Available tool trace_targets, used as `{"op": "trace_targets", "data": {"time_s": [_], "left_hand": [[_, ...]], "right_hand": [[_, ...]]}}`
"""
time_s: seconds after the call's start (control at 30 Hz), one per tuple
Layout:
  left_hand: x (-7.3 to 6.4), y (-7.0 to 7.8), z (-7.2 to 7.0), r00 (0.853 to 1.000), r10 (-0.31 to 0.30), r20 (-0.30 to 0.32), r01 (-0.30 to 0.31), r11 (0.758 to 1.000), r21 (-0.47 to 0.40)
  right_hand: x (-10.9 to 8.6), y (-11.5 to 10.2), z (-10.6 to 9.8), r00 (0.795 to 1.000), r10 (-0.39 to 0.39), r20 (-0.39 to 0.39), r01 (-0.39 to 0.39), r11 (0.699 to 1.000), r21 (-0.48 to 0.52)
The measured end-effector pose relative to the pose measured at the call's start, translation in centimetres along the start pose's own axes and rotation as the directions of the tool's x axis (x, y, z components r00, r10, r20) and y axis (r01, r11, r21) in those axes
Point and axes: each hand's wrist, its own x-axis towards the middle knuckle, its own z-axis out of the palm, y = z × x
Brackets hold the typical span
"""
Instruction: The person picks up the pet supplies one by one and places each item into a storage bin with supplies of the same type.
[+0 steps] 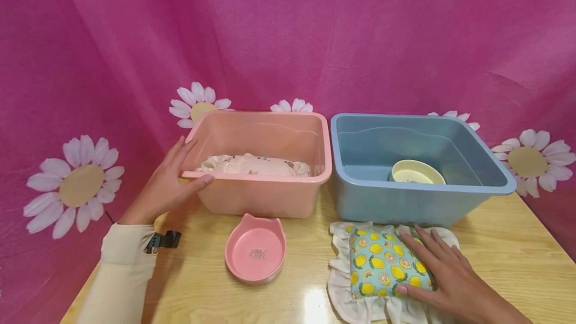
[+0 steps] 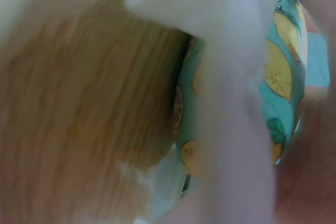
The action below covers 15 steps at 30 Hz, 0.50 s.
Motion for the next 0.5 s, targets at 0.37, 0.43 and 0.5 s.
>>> {"op": "trace_targets", "data": {"time_s": [0.37, 0.43, 0.5], "left_hand": [[0.68, -0.64, 0.25, 1.0, -0.031, -0.006, 0.031, 0.998, -0.054], [0.82, -0.74, 0.39, 0.999, -0.035, -0.014, 0.034, 0.997, -0.065], [0.92, -0.83, 0.56, 0.999, -0.04, -0.021, 0.039, 0.997, -0.072]], "right_hand": [[0.55, 0.03, 0.38, 0.999, -0.001, 0.042, -0.001, 0.999, 0.044], [0.63, 0.05, 0.5, 0.999, 0.004, 0.046, -0.006, 0.999, 0.044], [0.71, 0.09, 0.61, 0.999, 0.007, 0.049, -0.009, 0.999, 0.047]]}}
